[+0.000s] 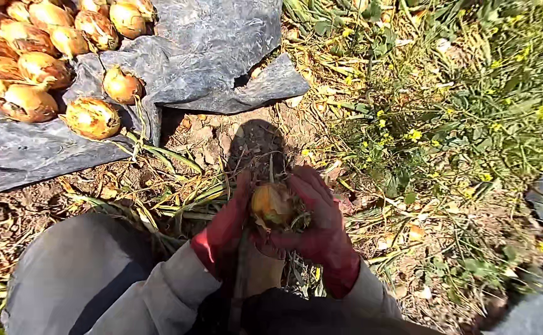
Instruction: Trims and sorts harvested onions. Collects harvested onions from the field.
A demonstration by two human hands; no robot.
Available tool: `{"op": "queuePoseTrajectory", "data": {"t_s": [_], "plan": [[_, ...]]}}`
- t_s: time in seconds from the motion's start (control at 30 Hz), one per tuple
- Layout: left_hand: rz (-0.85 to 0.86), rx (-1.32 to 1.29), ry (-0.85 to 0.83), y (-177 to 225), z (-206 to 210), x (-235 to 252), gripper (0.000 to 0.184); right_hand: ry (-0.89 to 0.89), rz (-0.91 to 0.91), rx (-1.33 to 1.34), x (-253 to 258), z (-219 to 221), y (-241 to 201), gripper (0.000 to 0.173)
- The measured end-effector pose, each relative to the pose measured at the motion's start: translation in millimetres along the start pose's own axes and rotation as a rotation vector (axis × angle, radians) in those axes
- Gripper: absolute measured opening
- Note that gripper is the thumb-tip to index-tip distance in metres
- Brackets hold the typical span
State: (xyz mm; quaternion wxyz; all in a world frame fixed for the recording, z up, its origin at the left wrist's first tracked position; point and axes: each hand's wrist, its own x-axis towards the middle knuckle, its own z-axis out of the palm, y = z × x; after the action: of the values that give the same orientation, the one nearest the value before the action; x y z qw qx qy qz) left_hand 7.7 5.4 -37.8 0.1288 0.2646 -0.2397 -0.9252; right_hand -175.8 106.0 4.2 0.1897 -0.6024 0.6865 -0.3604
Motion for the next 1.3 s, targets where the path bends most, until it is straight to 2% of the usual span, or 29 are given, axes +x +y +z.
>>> {"op": "queuePoseTrajectory", "data": {"t_s": [0.07, 0.1, 0.17, 0.23, 0.3, 0.37, 0.47, 0.57, 0.6, 0.73, 0.8, 0.93, 1.03, 1.1, 1.17, 1.3], "plan": [[0.053, -0.323, -0.144, 13.8, -23.0, 8.2, 0.085, -0.067, 0.056, -0.007, 6.1, 8.7, 16.0, 0.076], [0.113, -0.432, -0.156, 27.5, -30.2, 10.5, 0.09, -0.058, 0.129, 0.022, 6.5, 12.1, 28.2, 0.065], [0.275, -0.614, -0.186, 65.8, -42.7, 5.3, 0.096, -0.041, 0.426, 0.063, 8.1, 14.5, 57.7, 0.051], [0.433, -0.667, -0.395, 105.0, -63.1, -6.7, 0.113, 0.032, 0.642, -0.027, 20.7, 17.3, 110.9, 0.048], [0.546, -0.644, -0.384, 123.3, -77.2, -20.1, 0.106, 0.023, 0.734, -0.291, 41.4, 9.1, 167.3, 0.048], [0.579, -0.662, -0.277, 121.3, -63.1, -26.1, 0.084, -0.085, 0.906, -0.58, 62.1, -8.6, 193.0, 0.047], [0.377, -0.652, -0.036, 98.7, -28.2, -22.9, 0.06, -0.252, 1.045, -0.789, 75.6, -28.7, 204.9, 0.054], [0.185, -0.282, 0.386, 66.3, -1.4, -11.1, 0.047, -0.277, 1.04, -0.853, 74.8, -35.3, 211.7, 0.056], [0.132, -0.238, 0.452, 56.7, 3.9, -7.6, 0.046, -0.303, 1.023, -0.872, 76.9, -40.1, 215.0, 0.051], [0.042, -0.284, 0.562, 45.3, 24.0, 0.3, 0.043, -0.6, 0.988, -0.896, 98.0, -76.0, 215.5, 0.04], [0.061, -0.185, 0.566, 48.7, 27.5, -1.4, 0.044, -0.734, 0.929, -0.858, 108.4, -95.4, 213.5, 0.045], [0.166, 0.142, 0.483, 44.4, 18.6, -0.8, 0.047, -0.825, 0.688, -0.872, 95.0, -112.8, 253.5, 0.029], [0.163, 0.287, 0.336, 35.2, 12.8, 5.6, 0.054, -0.761, 0.713, -0.77, 89.2, -116.6, 252.4, 0.035], [0.125, 0.3, 0.29, 27.6, 12.7, 10.7, 0.054, -0.738, 0.757, -0.657, 83.8, -114.7, 222.0, 0.045], [0.068, 0.327, 0.279, 21.9, 17.2, 15.3, 0.051, -0.689, 0.675, -0.539, 52.9, -116.3, 184.1, 0.046], [0.027, 0.514, 0.216, 11.8, 23.6, 19.7, 0.052, -0.178, 0.651, 0.07, -21.5, -91.9, 98.3, 0.047]]}}
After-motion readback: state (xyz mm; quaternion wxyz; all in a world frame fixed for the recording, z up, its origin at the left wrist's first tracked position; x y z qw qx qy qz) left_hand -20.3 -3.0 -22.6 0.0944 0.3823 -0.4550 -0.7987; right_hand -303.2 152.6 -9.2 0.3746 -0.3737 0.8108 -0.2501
